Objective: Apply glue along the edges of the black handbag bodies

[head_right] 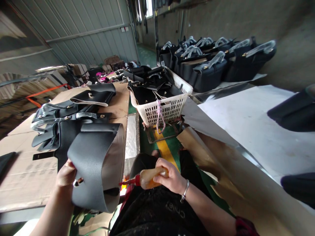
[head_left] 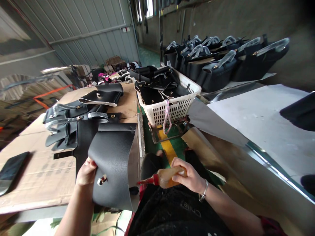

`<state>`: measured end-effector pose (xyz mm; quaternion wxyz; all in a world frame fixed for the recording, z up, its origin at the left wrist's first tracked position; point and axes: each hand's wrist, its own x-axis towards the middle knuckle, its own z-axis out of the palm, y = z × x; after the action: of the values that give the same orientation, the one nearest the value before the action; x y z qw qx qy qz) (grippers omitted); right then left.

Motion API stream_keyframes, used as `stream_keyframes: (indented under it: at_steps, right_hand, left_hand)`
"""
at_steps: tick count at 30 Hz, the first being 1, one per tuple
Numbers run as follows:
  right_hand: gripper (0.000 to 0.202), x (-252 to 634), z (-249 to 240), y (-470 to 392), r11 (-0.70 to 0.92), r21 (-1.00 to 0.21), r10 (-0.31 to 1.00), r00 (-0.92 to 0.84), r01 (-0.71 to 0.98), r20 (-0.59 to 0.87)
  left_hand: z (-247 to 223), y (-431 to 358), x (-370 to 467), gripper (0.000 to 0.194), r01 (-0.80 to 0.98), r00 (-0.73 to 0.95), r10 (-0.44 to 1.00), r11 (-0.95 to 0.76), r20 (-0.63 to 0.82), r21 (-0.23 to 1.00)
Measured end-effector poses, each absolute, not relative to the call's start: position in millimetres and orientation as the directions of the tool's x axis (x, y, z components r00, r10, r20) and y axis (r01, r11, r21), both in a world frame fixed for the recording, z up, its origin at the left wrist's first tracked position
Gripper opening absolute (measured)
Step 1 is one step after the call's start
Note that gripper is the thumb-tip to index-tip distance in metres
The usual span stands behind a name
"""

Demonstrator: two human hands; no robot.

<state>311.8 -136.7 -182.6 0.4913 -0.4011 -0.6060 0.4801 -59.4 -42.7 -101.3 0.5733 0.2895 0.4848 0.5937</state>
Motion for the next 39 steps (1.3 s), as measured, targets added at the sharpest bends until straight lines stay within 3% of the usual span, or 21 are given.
stream_keyframes:
  at_steps: [4, 8, 11, 22, 28, 33, 36, 39]
  right_hand:
    - [0.028, 313.2, -183.1, -142.2, 0.219, -0.975, 0.961, -0.179, 0.036, 0.21]
    - [0.025, 318.6, -185.8, -133.3, 0.197, -0.973, 0.98, -0.016, 0.123, 0.197]
    - [0.028, 317.1, -185.9, -126.1, 0.155, -0.984, 0.985, 0.061, 0.088, 0.161]
    - [0.032, 301.0, -199.6, -145.0, -0.01, -0.997, 0.996, -0.085, -0.072, -0.004]
    - [0.038, 294.3, -214.0, -172.7, -0.136, -0.951, 0.99, -0.06, -0.278, -0.124]
    - [0.049, 290.0, -211.4, -173.7, -0.294, -0.782, 0.948, -0.063, -0.55, -0.312]
    - [0.049, 291.9, -204.0, -171.4, -0.228, -0.747, 0.958, -0.005, -0.625, -0.288]
    - [0.045, 296.9, -199.8, -171.4, -0.166, -0.742, 0.961, 0.062, -0.65, -0.269]
  left_hand:
    - [-96.4, -45.2, -62.4, 0.052, -0.343, -0.13, 0.96, 0.191, -0.247, 0.92]
    - [-95.9, -45.8, -68.2, 0.049, -0.306, -0.096, 0.956, 0.235, -0.276, 0.923]
    - [-97.8, -44.3, -68.8, 0.052, -0.309, -0.109, 0.955, 0.231, -0.275, 0.922]
    - [-86.5, -42.6, -46.9, 0.036, -0.321, -0.197, 0.943, 0.198, -0.27, 0.926]
    - [-74.5, -43.4, -30.8, 0.032, -0.285, -0.17, 0.938, 0.248, -0.304, 0.926]
    - [-40.6, -39.3, -21.0, 0.032, -0.251, -0.079, 0.944, 0.293, -0.321, 0.923]
    - [-11.4, -22.4, -16.7, 0.032, -0.214, -0.051, 0.942, 0.315, -0.332, 0.925]
    - [20.4, 3.2, -12.7, 0.036, -0.168, -0.067, 0.97, 0.219, -0.233, 0.961]
